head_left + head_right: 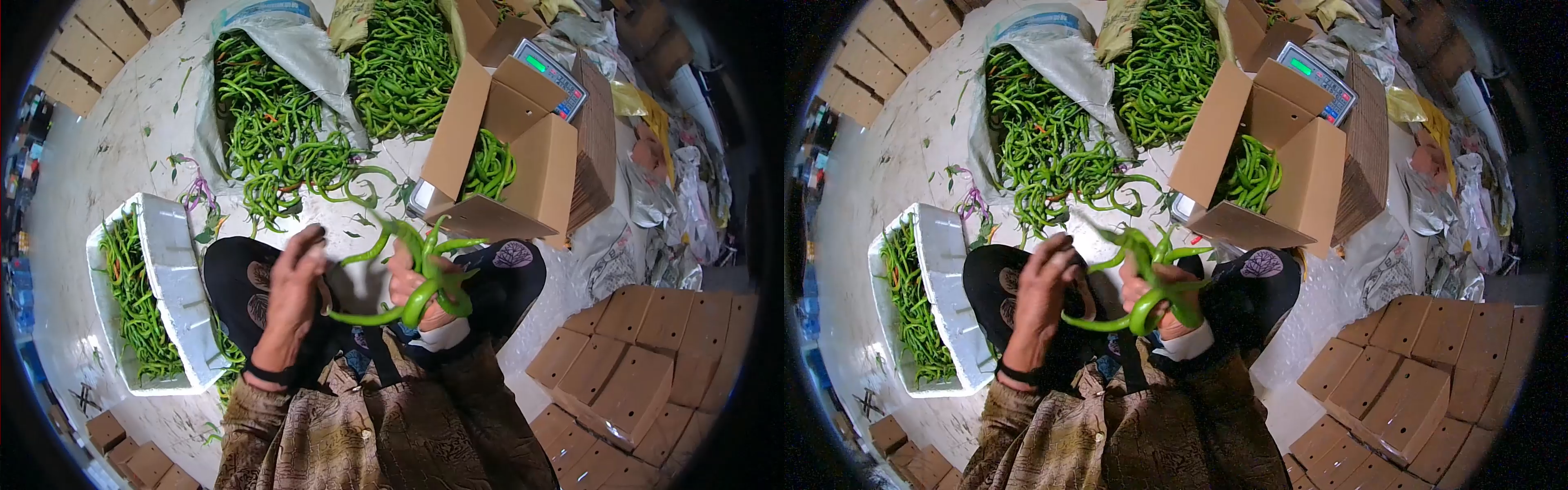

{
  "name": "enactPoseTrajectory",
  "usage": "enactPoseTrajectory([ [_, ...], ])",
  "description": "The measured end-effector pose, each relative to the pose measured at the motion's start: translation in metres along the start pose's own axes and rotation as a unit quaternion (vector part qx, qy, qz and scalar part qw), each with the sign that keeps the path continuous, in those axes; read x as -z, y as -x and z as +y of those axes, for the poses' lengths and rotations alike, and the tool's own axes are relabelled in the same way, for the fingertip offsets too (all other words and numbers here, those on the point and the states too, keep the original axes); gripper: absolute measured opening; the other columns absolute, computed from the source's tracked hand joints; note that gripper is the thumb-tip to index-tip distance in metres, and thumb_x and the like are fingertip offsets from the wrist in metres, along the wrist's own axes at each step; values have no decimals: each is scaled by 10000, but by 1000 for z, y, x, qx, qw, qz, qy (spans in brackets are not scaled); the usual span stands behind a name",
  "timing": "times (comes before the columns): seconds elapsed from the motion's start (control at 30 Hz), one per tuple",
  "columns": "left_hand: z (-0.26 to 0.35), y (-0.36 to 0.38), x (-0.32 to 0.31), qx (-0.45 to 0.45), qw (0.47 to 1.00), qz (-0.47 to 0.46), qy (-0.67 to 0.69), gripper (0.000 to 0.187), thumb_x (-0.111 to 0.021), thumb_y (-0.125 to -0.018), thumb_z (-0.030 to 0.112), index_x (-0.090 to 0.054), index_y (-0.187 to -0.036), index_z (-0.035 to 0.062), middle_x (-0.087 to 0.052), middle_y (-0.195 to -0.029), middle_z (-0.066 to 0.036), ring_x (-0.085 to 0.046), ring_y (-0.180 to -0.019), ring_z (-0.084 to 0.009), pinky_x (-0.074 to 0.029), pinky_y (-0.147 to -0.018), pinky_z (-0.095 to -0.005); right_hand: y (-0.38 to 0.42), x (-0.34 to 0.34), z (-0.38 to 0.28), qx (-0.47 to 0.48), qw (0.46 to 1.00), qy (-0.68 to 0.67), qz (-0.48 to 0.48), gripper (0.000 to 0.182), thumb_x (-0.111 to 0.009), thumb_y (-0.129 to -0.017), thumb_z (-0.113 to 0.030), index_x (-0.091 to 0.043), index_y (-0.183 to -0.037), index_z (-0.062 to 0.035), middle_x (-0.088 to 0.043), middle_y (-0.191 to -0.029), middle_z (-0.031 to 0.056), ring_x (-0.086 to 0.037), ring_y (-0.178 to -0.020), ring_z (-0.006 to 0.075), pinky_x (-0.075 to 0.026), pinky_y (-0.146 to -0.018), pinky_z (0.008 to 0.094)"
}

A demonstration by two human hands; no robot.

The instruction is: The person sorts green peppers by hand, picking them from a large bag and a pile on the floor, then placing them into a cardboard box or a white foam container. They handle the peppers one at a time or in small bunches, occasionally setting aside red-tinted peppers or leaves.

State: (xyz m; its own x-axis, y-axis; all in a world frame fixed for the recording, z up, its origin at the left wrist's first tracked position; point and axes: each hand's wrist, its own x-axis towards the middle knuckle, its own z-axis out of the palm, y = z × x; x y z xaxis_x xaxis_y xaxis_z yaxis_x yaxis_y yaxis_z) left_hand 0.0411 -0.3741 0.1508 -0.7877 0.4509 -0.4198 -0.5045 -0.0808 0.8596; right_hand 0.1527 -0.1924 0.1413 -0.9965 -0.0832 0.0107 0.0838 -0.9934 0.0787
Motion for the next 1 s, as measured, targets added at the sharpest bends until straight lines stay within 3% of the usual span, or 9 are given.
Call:
enactPoseTrajectory([
  [0.13, -25, -24, -23, 12, 982, -160, 95, 465, -543, -983, 231, -446, -1363, -20, -595, -1183, -107, -567, -1028, -173, -458, -901, -294, 1, 0, 12, -125, 992, 21, -2, 400, -601, -870, -276, -441, -1175, -73, -439, -765, -5, -417, -567, 96, -379, -465, 231],
  [0.2, -27, -26, -19, 98, 961, -255, 48, 407, -562, -975, 223, -522, -1295, -24, -644, -1095, -71, -599, -946, -149, -479, -864, -282, 1, -13, 17, -92, 992, 73, 53, 374, -616, -880, -281, -496, -1096, 0, -471, -721, 25, -384, -458, 66, -323, -437, 224],
  [0.27, -18, -21, -17, 87, 953, -288, -24, 348, -573, -959, 163, -570, -1247, -34, -653, -1113, -64, -613, -993, -149, -487, -868, -272, 3, 1, 10, -77, 993, 72, 60, 369, -621, -876, -259, -487, -1129, -27, -461, -734, 16, -411, -519, 84, -358, -466, 239],
  [0.4, -6, -15, -1, 108, 958, -244, 110, 342, -580, -955, 162, -565, -1222, -51, -655, -956, -100, -643, -835, -172, -524, -734, -285, 9, 17, -6, -21, 985, 103, 140, 438, -629, -864, -131, -496, -1269, -29, -594, -919, 76, -542, -705, 192, -467, -717, 323],
  [0.43, -1, -13, 0, 103, 952, -257, 131, 350, -574, -961, 183, -560, -1210, -63, -646, -919, -106, -642, -828, -182, -516, -715, -276, 3, 23, -9, -37, 993, 97, 57, 489, -640, -858, -143, -490, -1305, -13, -605, -1064, 111, -580, -834, 217, -480, -789, 332],
  [0.53, 11, -5, -7, 129, 956, -218, 149, 318, -584, -949, 184, -561, -1168, -46, -652, -877, -117, -658, -723, -190, -559, -639, -271, 3, 23, -4, 34, 968, 200, 146, 490, -628, -857, -126, -487, -1311, -10, -589, -1108, 107, -583, -942, 217, -493, -796, 336],
  [0.67, -5, -6, -14, 122, 954, -135, 240, 339, -566, -967, 209, -518, -1207, -25, -625, -951, -96, -644, -814, -196, -545, -704, -297, 0, 18, 5, 50, 959, 202, 192, 480, -583, -856, -69, -478, -1321, -12, -583, -1180, 123, -582, -1069, 243, -502, -885, 363],
  [0.7, -9, -5, -13, 105, 956, -137, 238, 431, -590, -959, 243, -503, -1270, -42, -646, -1048, -137, -651, -909, -215, -526, -804, -306, 0, 22, 4, 44, 965, 199, 167, 502, -580, -847, -33, -460, -1334, -7, -575, -1222, 134, -570, -1135, 267, -491, -955, 400],
  [1.0, 11, 26, -26, 20, 969, -134, 207, 395, -585, -958, 204, -514, -1257, -44, -637, -1059, -132, -628, -959, -211, -506, -854, -342, -1, 4, 15, 35, 972, 217, 84, 586, -623, -829, -9, -416, -1377, -18, -549, -1287, 144, -564, -1177, 286, -425, -1051, 431],
])
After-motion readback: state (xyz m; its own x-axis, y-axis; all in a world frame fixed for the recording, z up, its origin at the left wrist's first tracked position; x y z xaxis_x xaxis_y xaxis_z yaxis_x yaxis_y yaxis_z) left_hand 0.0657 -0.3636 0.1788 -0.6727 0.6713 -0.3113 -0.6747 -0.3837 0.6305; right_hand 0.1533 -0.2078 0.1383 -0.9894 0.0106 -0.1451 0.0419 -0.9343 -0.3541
